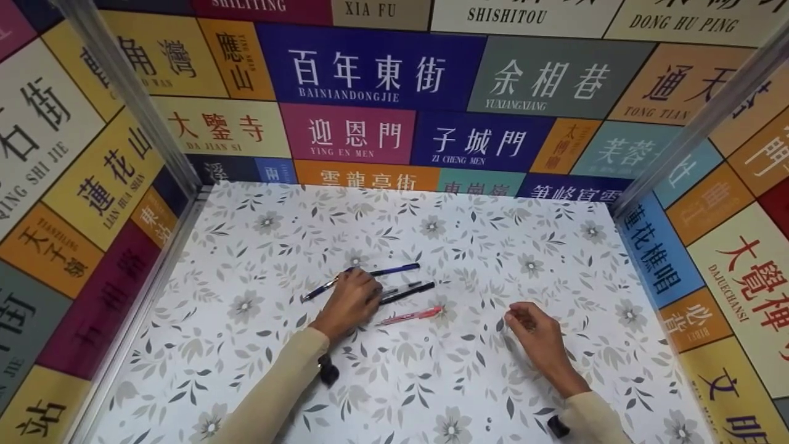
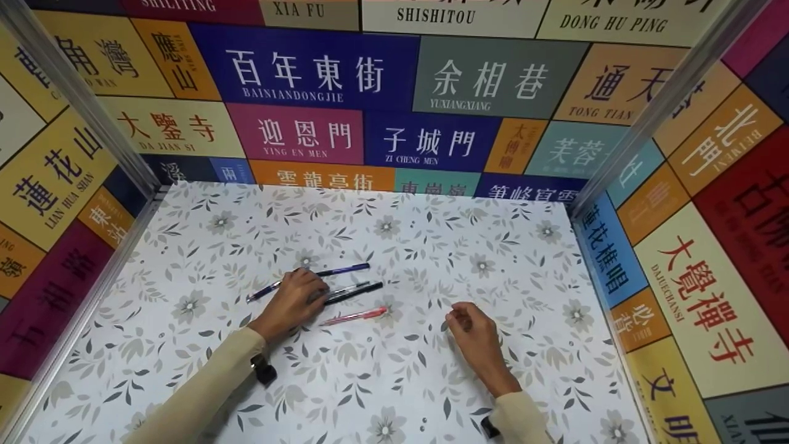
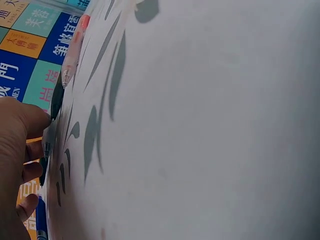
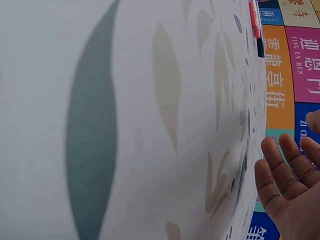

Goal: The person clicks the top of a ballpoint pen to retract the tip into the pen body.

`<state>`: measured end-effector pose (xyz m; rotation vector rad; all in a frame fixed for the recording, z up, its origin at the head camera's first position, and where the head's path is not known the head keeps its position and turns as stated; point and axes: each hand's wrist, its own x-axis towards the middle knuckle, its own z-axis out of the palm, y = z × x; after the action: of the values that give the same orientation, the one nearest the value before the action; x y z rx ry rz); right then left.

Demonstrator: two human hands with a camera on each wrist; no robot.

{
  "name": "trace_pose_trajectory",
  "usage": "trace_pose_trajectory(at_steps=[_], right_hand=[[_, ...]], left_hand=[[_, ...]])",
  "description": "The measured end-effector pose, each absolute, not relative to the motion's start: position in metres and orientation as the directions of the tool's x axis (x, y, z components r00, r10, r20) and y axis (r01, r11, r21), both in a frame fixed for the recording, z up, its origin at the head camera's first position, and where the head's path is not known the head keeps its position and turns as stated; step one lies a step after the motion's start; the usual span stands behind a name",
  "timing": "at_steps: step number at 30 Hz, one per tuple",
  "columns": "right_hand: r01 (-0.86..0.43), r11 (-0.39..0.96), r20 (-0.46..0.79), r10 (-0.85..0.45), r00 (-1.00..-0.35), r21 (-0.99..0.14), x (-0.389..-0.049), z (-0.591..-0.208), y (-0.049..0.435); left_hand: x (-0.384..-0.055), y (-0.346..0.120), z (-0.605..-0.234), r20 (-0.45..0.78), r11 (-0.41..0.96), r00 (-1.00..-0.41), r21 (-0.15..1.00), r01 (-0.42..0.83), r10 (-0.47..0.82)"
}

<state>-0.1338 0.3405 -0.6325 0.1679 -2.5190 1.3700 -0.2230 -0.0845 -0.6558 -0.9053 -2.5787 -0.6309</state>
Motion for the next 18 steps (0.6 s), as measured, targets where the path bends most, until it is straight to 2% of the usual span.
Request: trace_pose_trajectory(at_steps=[7,18], right_hand=[[-0.238,0.564,0.302,0.021,-0.953,-0.791,-0.1341,-0.6349,0.3412],[-0.247,0.565,0.312,0.019,-0.95,-0.787,-0.1338,-0.6365,0.3382]], left_hand=[[-0.2246,-0.0824,-0.654,0.374,0.72,-0.766,0.287,0.632,0.523],[-0.2248,-0.0774,-0.6514,0.36,0.731,-0.748,0.215,0.648,0.557]])
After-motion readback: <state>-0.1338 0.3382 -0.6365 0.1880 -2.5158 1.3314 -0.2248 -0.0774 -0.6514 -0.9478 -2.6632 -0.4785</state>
